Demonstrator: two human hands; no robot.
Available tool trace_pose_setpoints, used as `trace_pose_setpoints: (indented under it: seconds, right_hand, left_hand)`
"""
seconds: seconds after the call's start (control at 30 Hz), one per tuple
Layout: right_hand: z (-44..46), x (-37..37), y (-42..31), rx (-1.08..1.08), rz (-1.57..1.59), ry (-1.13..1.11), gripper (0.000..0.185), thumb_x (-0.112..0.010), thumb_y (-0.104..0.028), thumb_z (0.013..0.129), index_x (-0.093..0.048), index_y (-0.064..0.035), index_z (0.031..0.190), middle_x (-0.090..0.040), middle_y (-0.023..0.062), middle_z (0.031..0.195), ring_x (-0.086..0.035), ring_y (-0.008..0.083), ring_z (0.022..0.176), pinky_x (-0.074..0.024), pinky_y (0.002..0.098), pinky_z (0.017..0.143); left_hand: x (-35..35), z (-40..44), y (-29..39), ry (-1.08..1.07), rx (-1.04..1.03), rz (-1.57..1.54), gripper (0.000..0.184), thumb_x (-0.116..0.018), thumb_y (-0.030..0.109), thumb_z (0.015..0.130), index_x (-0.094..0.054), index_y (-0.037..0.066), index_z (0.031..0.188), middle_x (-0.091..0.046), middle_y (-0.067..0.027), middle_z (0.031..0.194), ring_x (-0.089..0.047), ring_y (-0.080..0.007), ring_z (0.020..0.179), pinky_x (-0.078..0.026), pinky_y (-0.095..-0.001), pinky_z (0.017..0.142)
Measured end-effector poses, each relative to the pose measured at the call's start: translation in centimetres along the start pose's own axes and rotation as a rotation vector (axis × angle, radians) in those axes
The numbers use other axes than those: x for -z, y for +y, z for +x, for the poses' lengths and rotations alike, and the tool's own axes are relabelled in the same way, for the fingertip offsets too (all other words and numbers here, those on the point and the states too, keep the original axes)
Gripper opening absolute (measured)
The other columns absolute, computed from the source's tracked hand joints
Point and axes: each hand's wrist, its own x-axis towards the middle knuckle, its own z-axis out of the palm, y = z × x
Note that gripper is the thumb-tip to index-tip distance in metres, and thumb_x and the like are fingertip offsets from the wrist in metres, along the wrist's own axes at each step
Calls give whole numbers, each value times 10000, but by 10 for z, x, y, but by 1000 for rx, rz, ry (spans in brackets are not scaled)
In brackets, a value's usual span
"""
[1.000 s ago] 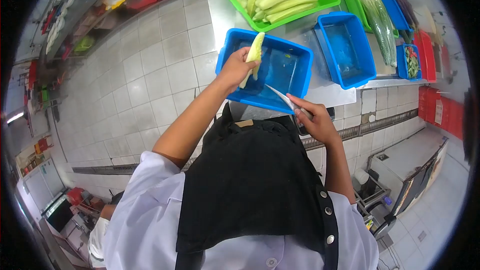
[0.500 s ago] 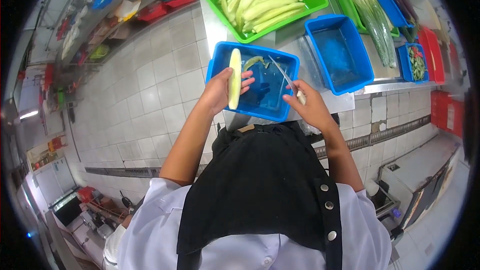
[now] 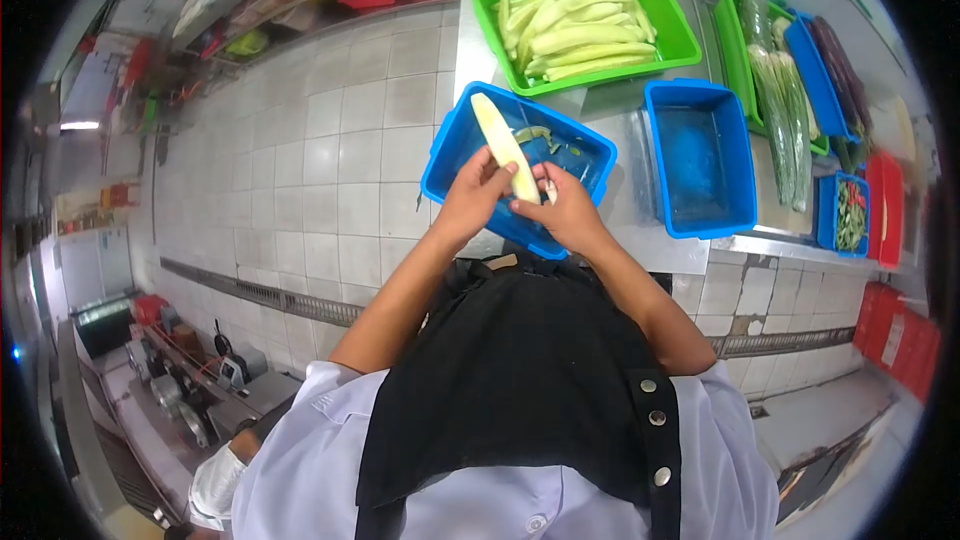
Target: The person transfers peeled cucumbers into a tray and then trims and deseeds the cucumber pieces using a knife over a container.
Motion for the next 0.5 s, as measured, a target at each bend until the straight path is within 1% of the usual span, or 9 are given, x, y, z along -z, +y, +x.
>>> trace_pose_setpoints:
  seconds: [0.03,0.1,0.17,0.2,0.27,0.3,0.37,0.43,0.5]
  right_hand:
    - [-1,4,2,16,29,17,436,-890,-216,847,-664,-19,1164,-709,56,1029,-657,146,932,-539,323,861]
    - [0,13,2,4,-90,19,454,-909,-212,819,-648,-14,1134,-720,98,1026,-681,193,946,-542,359,876]
    - [0,18,-3,-49,-247,-3,495,-916,-222,798,-638,-5,1146,-731,169,1075,-714,291,1009,-542,397,903]
    - [0,18,-7,-49,-249,-7,495,-916,-222,798,-638,-5,1146,-731,169,1075,-714,291,1009,-542,397,903]
    - [2,20,-14,-15,-438,-122,486,-886,-190,821,-635,-4,1192,-736,208,1141,-716,382,1082,-543,435,927]
    - [1,22,-9,-14,-442,-123,486,-886,-190,821,-635,-4,1192,-736,208,1141,-716,382,1082,-543,435,927]
    - [2,32,7,167,-538,-167,464,-838,-178,866,-636,-10,1249,-738,207,1163,-705,417,1118,-543,450,937]
    - [-3,39,-7,117,-513,-117,445,-815,-179,889,-639,-15,1265,-743,202,1160,-711,407,1115,-544,452,935]
    - [-3,39,-14,64,-487,-61,427,-791,-180,912,-643,-21,1281,-747,197,1156,-716,398,1113,-545,454,934]
  left_hand:
    - [5,-2,-8,13,-2,-5,309,-596,159,1095,-593,40,1380,-708,-69,1263,-693,-155,1127,-558,-320,982]
    - [15,-6,-18,-180,54,93,345,-614,160,1087,-577,41,1409,-707,-72,1275,-681,-143,1111,-549,-296,936]
    - [16,-8,-25,-154,40,53,341,-641,190,1079,-601,52,1388,-717,-59,1239,-676,-128,1068,-538,-285,900]
    - [16,-7,-24,-70,110,38,330,-665,222,1068,-624,52,1348,-720,-63,1229,-675,-130,1062,-544,-298,899]
    - [14,-7,-23,12,180,20,325,-688,255,1058,-647,53,1309,-722,-68,1219,-673,-131,1056,-549,-311,897]
    - [11,-7,-19,75,214,-25,332,-708,289,1045,-662,50,1271,-730,-74,1195,-685,-137,1052,-559,-320,888]
    - [12,-5,-18,140,244,-71,345,-728,323,1032,-678,47,1233,-738,-81,1172,-696,-144,1048,-568,-330,879]
    - [15,0,-16,268,245,-81,366,-775,317,999,-699,29,1211,-760,-68,1079,-731,-136,900,-603,-298,763]
    - [19,-1,-9,292,238,-74,376,-783,318,992,-703,21,1208,-767,-82,1072,-744,-141,877,-607,-290,725]
